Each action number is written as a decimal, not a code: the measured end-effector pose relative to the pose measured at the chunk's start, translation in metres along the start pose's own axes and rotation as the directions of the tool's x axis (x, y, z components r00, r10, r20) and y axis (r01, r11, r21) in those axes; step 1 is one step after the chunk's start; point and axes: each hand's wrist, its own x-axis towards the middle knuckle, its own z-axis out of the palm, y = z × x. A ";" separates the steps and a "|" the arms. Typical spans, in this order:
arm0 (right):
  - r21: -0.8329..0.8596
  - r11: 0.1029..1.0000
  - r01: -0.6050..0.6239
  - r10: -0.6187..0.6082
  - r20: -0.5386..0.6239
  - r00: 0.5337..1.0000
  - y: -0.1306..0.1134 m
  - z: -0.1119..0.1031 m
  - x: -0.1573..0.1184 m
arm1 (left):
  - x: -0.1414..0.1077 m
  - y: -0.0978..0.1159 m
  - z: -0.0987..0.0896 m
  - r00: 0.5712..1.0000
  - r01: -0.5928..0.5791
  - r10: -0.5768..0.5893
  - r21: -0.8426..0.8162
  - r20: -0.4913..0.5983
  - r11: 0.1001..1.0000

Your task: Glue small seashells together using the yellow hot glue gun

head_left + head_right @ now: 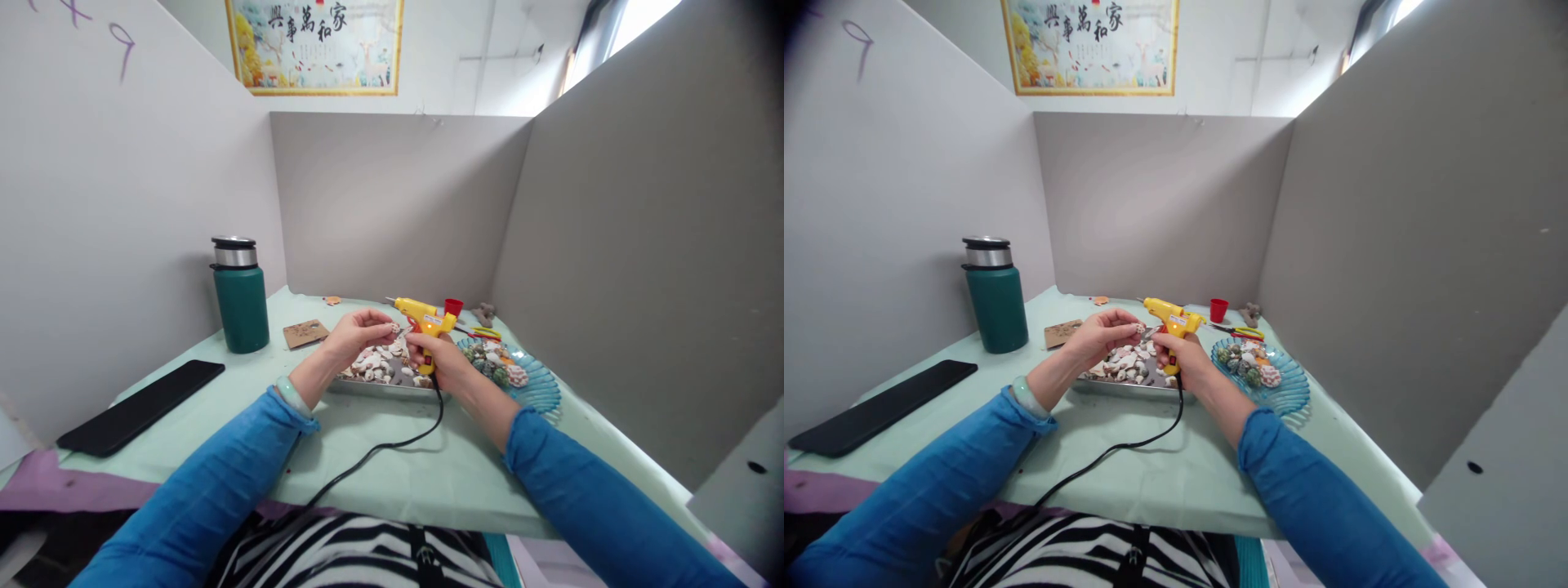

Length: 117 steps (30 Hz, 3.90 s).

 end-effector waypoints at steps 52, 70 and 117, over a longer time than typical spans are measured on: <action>-0.064 0.998 -0.027 0.026 -0.024 0.999 0.000 0.004 -0.002 | -0.002 -0.010 0.007 1.000 -0.026 0.027 0.131 -0.003 0.991; -0.005 0.997 -0.073 0.073 -0.030 0.997 -0.004 0.006 -0.003 | -0.004 -0.004 0.011 0.999 -0.041 0.044 0.206 -0.009 0.978; -0.201 0.976 0.079 -0.106 -0.131 0.986 0.001 0.005 -0.001 | -0.003 -0.015 0.006 0.993 0.106 -0.112 0.140 0.039 0.985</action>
